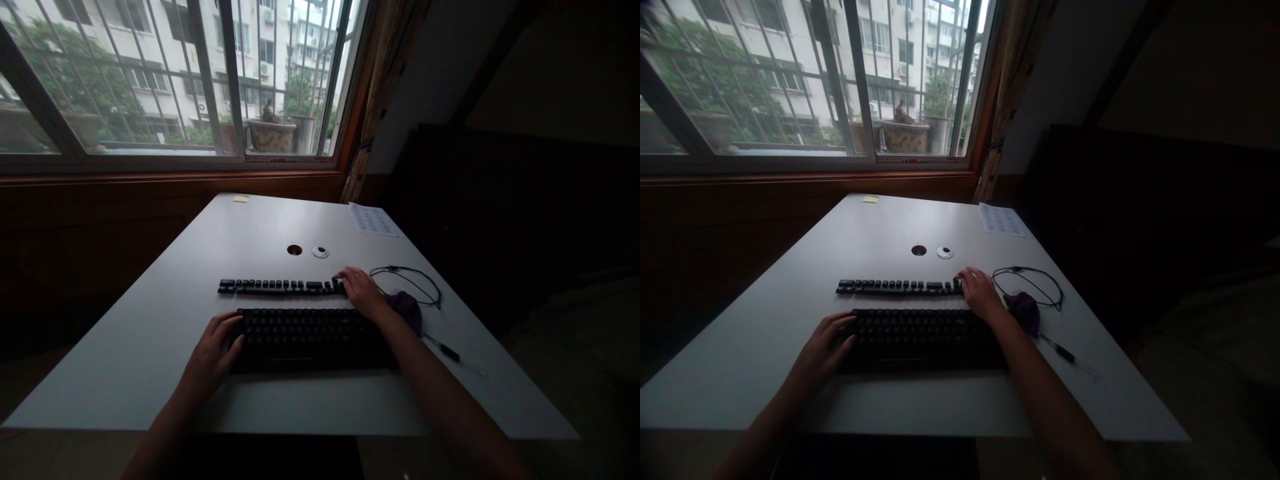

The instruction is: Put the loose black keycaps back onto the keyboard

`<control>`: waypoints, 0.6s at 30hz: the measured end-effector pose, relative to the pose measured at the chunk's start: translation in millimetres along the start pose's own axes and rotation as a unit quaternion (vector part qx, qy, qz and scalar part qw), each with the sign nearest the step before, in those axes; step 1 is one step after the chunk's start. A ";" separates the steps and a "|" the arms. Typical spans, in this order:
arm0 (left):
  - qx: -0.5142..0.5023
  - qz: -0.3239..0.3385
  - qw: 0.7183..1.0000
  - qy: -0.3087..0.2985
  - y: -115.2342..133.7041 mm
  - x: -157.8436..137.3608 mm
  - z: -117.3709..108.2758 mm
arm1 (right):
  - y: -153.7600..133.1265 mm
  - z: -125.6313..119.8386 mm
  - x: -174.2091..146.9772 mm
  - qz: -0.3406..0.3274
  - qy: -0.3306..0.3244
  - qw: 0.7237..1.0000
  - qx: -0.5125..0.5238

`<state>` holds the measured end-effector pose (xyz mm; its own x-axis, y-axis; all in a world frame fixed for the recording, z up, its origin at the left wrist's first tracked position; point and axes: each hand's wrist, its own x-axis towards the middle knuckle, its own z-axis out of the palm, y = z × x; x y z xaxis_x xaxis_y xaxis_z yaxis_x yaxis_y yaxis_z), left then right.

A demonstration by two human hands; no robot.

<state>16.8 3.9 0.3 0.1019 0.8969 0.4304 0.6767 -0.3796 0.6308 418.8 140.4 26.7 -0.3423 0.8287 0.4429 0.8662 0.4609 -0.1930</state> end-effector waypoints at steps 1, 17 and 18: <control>0.001 -0.001 1.000 -0.001 -0.2 -0.3 0.1 | 1.5 2.5 1.7 -0.004 -0.008 1.000 0.000; 0.012 0.000 1.000 -0.011 -3.7 -1.1 0.0 | 23.4 6.4 17.0 0.000 -0.026 1.000 -0.002; 0.013 0.001 1.000 -0.010 -4.0 -1.2 0.3 | 25.7 6.5 19.7 0.005 -0.026 1.000 -0.002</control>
<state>14.1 4.5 -2.9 0.1188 0.9005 0.4183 0.6947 -0.3764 0.6130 432.0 170.6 24.7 -0.3515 0.8488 0.3949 0.8713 0.4509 -0.1936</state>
